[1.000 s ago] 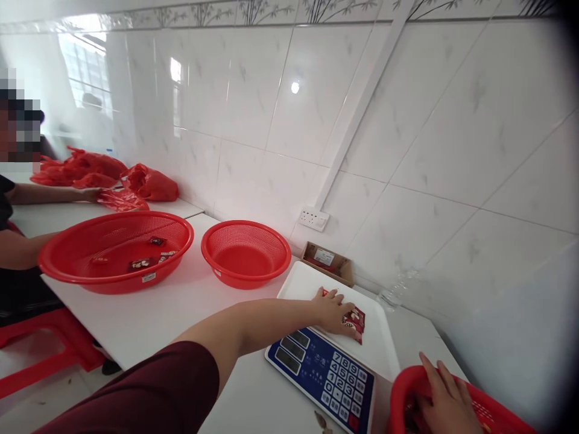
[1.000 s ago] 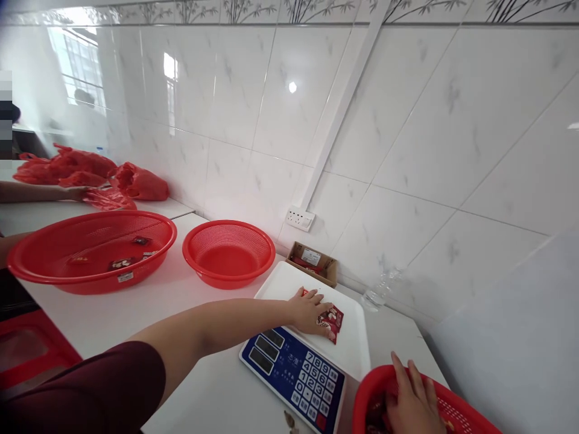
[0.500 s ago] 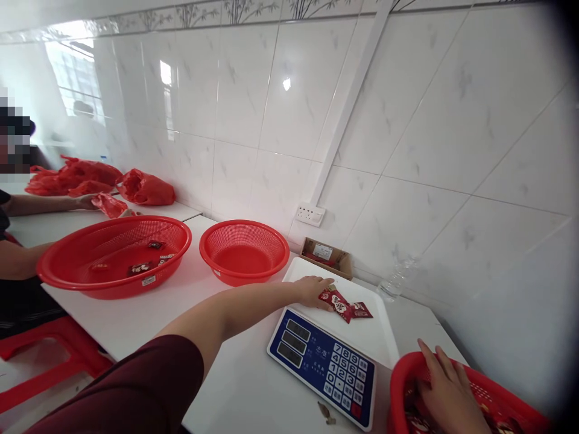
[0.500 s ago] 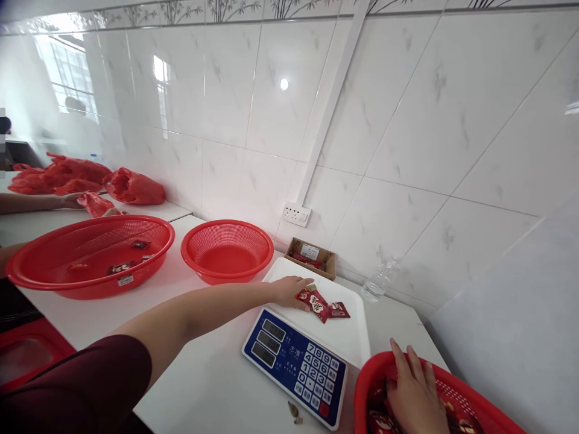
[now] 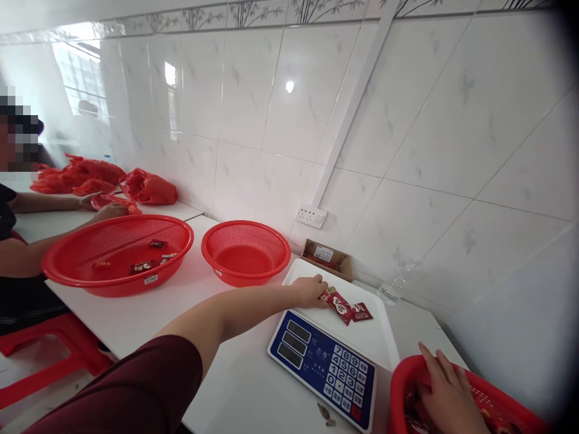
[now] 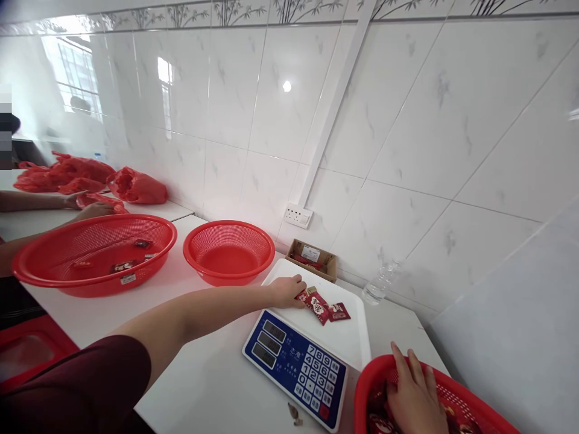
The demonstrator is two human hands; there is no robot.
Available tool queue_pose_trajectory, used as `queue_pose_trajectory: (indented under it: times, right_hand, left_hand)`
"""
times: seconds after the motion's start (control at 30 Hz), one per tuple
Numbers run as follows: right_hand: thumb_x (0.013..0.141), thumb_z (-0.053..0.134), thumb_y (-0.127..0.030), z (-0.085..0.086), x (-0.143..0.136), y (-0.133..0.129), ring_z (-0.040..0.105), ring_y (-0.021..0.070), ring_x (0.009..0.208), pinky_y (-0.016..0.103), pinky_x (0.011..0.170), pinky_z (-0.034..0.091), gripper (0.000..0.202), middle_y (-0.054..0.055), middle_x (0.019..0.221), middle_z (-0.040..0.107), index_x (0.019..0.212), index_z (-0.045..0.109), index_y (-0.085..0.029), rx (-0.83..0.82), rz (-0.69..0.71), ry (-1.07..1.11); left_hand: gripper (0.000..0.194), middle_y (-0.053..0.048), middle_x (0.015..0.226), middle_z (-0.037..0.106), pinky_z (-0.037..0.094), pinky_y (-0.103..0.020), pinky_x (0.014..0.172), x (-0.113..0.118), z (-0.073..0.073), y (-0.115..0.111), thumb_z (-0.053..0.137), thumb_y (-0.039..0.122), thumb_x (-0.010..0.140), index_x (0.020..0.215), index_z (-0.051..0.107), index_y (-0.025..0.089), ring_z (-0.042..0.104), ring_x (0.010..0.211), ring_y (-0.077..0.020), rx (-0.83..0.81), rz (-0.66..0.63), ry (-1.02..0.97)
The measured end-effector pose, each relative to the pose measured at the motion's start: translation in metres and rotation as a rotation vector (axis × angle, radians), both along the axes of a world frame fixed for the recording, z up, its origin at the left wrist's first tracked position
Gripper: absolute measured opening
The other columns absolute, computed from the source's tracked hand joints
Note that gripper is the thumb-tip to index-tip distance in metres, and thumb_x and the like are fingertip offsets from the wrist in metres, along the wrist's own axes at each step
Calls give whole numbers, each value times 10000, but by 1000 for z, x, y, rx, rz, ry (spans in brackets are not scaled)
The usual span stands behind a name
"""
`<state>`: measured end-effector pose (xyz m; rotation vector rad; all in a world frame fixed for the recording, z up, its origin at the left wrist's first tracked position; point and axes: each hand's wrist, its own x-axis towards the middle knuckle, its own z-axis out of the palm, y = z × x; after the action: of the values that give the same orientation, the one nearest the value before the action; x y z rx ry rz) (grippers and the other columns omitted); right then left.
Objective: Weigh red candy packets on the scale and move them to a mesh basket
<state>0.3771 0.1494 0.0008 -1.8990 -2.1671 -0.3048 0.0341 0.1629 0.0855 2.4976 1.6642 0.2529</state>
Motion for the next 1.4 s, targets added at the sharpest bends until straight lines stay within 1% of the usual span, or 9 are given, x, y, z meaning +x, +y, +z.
queue_pose_trajectory:
  times: [0.13, 0.3, 0.63, 0.8, 0.93, 1.03, 1.13, 1.33, 1.4]
  right_hand:
    - [665, 394, -223, 1, -1, -1, 265, 308, 1315, 526, 1002, 290, 701, 111, 1397, 371, 1359, 307, -177, 12, -3, -1]
    - [655, 403, -224, 2, -1, -2, 275, 309, 1310, 525, 1006, 292, 704, 103, 1388, 387, 1352, 314, -187, 15, 2, 6]
    - [695, 378, -238, 8, -6, -5, 265, 323, 1312, 566, 983, 303, 657, 131, 1390, 377, 1348, 323, -191, 10, -15, 26]
    - [686, 398, -234, 8, -9, -5, 245, 306, 1323, 554, 993, 309, 675, 104, 1378, 399, 1355, 311, -218, 20, -23, 40]
    - [713, 370, -235, 10, -12, -8, 218, 321, 1330, 556, 959, 344, 648, 116, 1412, 344, 1358, 315, -210, -8, -46, 46]
    - [734, 339, -243, 16, -17, -12, 207, 366, 1323, 573, 902, 378, 635, 122, 1435, 299, 1366, 306, -201, -49, -71, 59]
    - [748, 310, -247, 20, -19, -14, 200, 401, 1313, 581, 866, 392, 634, 128, 1447, 269, 1378, 285, -182, -87, -88, 63]
    - [734, 344, -232, 14, -15, -10, 221, 352, 1322, 573, 930, 356, 632, 124, 1433, 304, 1365, 313, -194, -22, -56, 34]
    - [721, 354, -220, 11, -12, -8, 220, 325, 1329, 580, 967, 318, 641, 132, 1422, 325, 1360, 320, -182, 1, -44, 28]
  left_hand:
    - [418, -84, 1102, 506, 483, -321, 676, -2, 2, -2, 516, 488, 761, 1078, 486, 217, 591, 915, -249, 20, 33, -5]
    - [259, -80, 1093, 538, 482, -320, 694, -19, 13, -1, 410, 377, 869, 1049, 487, 209, 590, 919, -231, 68, 125, -32]
    - [294, -82, 1122, 548, 496, -390, 783, -91, 45, 2, 513, 302, 891, 1142, 516, 149, 574, 931, -194, 99, 392, -110]
    - [288, -82, 1130, 547, 495, -392, 788, -126, 46, -2, 515, 295, 890, 1140, 519, 151, 573, 941, -197, 53, 505, -117]
    - [297, -83, 1130, 546, 495, -395, 787, -138, 41, -3, 519, 296, 888, 1145, 514, 148, 573, 943, -200, 53, 539, -119]
    - [299, -84, 1141, 541, 492, -404, 794, -129, 39, 0, 520, 294, 887, 1150, 512, 150, 570, 950, -203, 107, 501, -123]
    - [331, -95, 1214, 500, 446, -426, 873, -102, 37, 2, 505, 327, 889, 1177, 496, 164, 515, 1062, -231, 150, 379, -133]
    - [546, -64, 1391, 353, 346, -340, 991, -16, 20, 1, 412, 549, 855, 1307, 355, 249, 339, 1260, -212, 36, 71, -151]
    - [680, -103, 1422, 301, 350, -392, 978, 14, 13, -1, 395, 631, 811, 1357, 275, 242, 318, 1275, -255, -14, 32, -154]
